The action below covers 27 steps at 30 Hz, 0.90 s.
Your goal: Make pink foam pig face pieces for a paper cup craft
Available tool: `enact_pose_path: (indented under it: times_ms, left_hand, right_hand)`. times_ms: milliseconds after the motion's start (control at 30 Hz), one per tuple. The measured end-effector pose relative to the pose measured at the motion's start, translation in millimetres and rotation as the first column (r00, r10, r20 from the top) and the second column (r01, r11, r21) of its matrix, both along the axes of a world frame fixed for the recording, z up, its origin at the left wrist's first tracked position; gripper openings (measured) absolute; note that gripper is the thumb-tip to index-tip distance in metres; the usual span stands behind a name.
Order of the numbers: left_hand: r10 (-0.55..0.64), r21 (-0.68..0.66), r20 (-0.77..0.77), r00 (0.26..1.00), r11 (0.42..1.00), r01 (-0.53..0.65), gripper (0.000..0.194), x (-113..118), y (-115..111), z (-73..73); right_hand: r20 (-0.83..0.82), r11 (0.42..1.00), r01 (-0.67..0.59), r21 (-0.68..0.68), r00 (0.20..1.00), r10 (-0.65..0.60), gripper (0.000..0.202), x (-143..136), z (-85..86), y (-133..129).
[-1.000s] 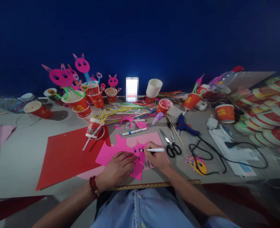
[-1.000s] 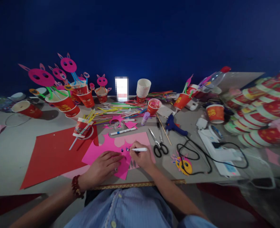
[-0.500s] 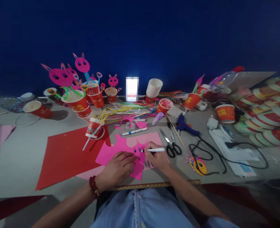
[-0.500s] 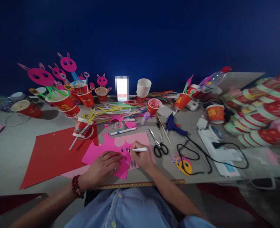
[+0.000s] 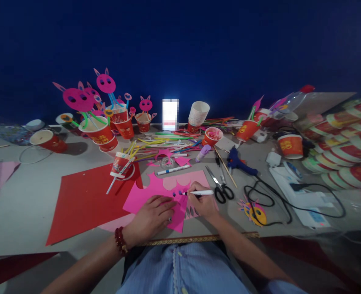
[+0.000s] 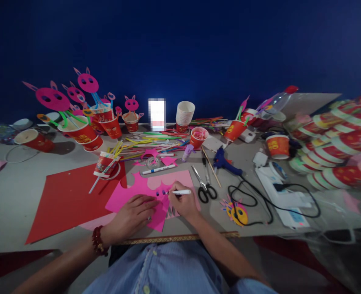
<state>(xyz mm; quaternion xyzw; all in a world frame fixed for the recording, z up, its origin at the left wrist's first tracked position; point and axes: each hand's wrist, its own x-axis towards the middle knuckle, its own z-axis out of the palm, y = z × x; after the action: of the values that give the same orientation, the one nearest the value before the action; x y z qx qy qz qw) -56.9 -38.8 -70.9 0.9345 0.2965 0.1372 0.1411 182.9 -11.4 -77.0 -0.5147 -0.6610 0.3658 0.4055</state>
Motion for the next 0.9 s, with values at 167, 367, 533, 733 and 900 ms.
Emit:
enact_pose_path:
  times_ms: [167,367,533,733,900]
  left_hand:
    - [-0.003,0.003,0.001,1.0,1.0,0.003,0.019,0.7,-0.1,2.6]
    - [-0.001,-0.003,0.005,1.0,1.0,0.001,0.019,0.2,0.3,1.0]
    - [0.005,0.002,0.0,1.0,1.0,-0.005,0.02,0.4,0.0,0.0]
    - [0.0,-0.002,-0.009,1.0,1.0,0.0,0.021,0.5,0.2,1.1]
    - [-0.001,-0.005,-0.013,1.0,1.0,0.001,0.021,0.3,0.3,1.1]
  right_hand:
    - [-0.007,1.0,0.008,0.01,1.0,-0.008,0.019,-0.5,0.6,0.1]
    - [-0.017,1.0,0.01,0.015,1.0,-0.01,0.018,-0.5,2.1,-0.2]
    - [-0.007,1.0,-0.009,0.017,1.0,0.009,0.018,-0.4,1.7,0.1]
    - [-0.007,0.999,-0.032,0.021,0.999,0.032,0.018,-0.1,-1.5,0.4]
    - [0.002,1.0,-0.016,0.017,1.0,0.016,0.018,0.1,0.1,0.0]
